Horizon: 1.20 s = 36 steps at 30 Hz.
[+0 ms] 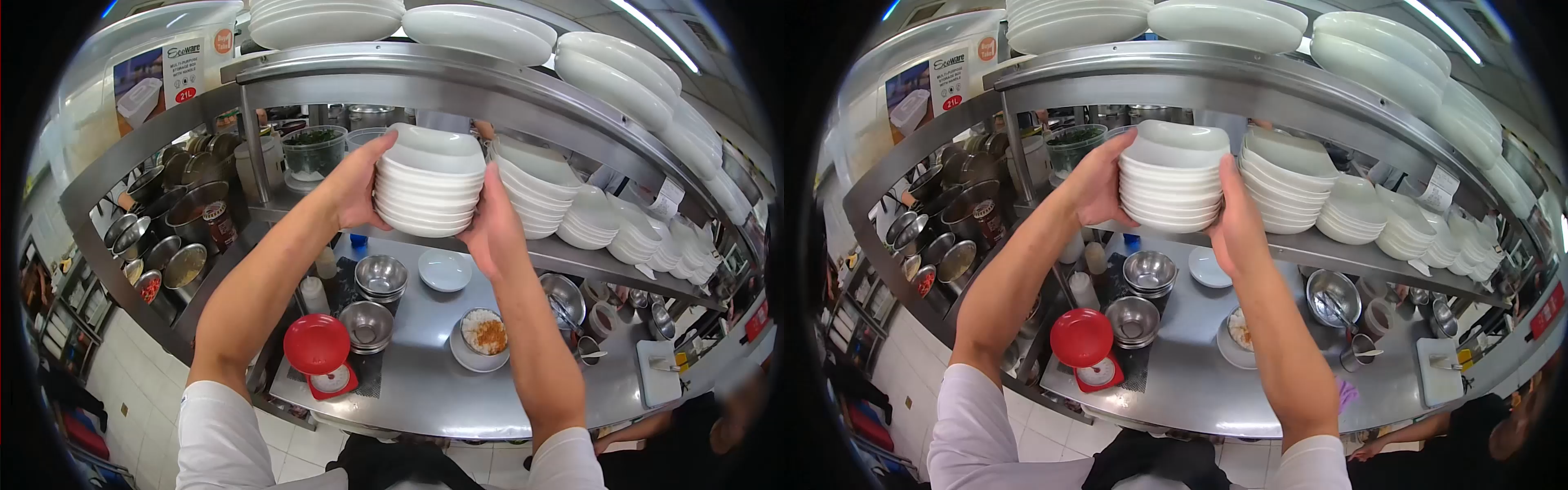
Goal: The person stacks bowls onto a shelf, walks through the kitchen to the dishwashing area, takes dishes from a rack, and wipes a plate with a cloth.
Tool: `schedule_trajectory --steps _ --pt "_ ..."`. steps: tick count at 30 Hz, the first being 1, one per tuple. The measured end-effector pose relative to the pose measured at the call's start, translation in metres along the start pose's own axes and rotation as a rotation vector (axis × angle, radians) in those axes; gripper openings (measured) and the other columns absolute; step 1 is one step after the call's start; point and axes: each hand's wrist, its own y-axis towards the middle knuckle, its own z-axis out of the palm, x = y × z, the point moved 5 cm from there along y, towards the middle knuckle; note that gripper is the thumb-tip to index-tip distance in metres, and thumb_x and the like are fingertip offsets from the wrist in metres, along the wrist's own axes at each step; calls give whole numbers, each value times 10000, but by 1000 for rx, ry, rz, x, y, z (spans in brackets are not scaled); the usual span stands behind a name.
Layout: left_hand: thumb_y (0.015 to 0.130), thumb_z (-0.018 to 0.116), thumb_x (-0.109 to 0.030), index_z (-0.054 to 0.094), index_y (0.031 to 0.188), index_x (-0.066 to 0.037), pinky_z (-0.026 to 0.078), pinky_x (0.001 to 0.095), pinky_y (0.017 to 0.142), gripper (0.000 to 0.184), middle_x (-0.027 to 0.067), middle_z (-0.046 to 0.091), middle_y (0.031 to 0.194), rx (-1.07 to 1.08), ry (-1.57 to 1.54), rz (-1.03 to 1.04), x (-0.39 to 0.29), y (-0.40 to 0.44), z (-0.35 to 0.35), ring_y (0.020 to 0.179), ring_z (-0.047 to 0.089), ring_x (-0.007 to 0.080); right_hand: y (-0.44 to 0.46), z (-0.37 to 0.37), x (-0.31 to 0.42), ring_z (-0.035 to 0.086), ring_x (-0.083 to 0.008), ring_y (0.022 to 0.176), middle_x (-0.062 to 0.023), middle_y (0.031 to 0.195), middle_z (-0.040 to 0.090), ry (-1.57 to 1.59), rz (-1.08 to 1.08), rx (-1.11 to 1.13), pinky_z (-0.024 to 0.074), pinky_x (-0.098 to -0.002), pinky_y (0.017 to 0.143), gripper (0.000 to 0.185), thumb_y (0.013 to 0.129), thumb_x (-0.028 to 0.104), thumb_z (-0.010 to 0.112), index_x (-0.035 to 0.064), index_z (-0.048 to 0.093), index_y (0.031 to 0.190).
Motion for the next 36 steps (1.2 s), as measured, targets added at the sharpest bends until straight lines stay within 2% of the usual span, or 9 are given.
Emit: schedule_trajectory --steps 3,4,5,8,17,20,26,31,36 --pt "860 436 -619 355 1375 -83 312 608 961 747 145 401 1381 26 35 150 6 -5 7 1229 424 329 -15 -10 -13 406 -234 1257 -150 1424 340 -39 -142 1 371 -357 1003 576 958 294 461 -16 269 1404" --pt "844 559 -533 315 1399 -89 361 519 974 751 132 429 1353 113 -71 178 10 -2 5 1217 446 270 -22 -14 -17 373 -227 1287 -147 1440 320 -214 -223 -18 336 -354 1031 583 944 218 480 -30 239 1413" --pt "844 559 -533 315 1399 -89 361 519 974 751 132 429 1353 120 -69 175 19 -1 3 1217 446 270 -29 -17 -22 341 -219 1316 -144 1456 301 -390 -303 -41 300 -351 1059 600 930 141 498 -43 210 1423" --pt "755 749 -143 153 1422 12 349 340 1036 908 184 421 1332 -16 290 682 25 -9 3 1234 429 249 -50 -29 -44 300 -222 1341 -136 1471 278 -539 -353 -66 330 -311 1024 668 896 18 489 -32 118 1448" --pt "788 704 -110 157 1398 90 350 305 1026 844 214 421 1328 -81 363 765 35 13 -6 1223 432 242 -48 -31 -56 380 -229 1294 -129 1447 332 -429 -308 -132 395 -239 906 622 888 1 489 -9 206 1442" --pt "839 654 -110 190 1391 100 418 318 957 751 198 466 1301 -127 399 753 36 12 -8 1143 510 229 -59 -36 -63 437 -208 1237 -111 1391 400 -475 -355 -162 428 -262 885 495 893 39 517 -14 378 1365" --pt "858 629 -108 274 1393 46 393 359 988 661 199 354 1409 -399 434 786 56 -43 -16 1237 438 270 -125 -43 -129 600 -163 953 -107 1097 602 -636 -172 -2 478 -291 796 337 884 97 558 22 540 1212" --pt "897 567 -161 292 1372 30 396 409 983 580 190 426 1349 -238 454 928 114 -106 26 1204 470 303 -217 -77 -195 636 -207 844 -114 921 659 -745 212 101 503 -325 757 332 880 202 587 20 574 1158" --pt "829 580 -95 440 1229 52 434 372 931 448 176 530 1181 277 328 508 212 -133 71 1065 547 247 -291 -133 -227 644 -187 804 -111 930 667 -655 563 -22 512 -313 736 332 891 244 588 11 593 1127"
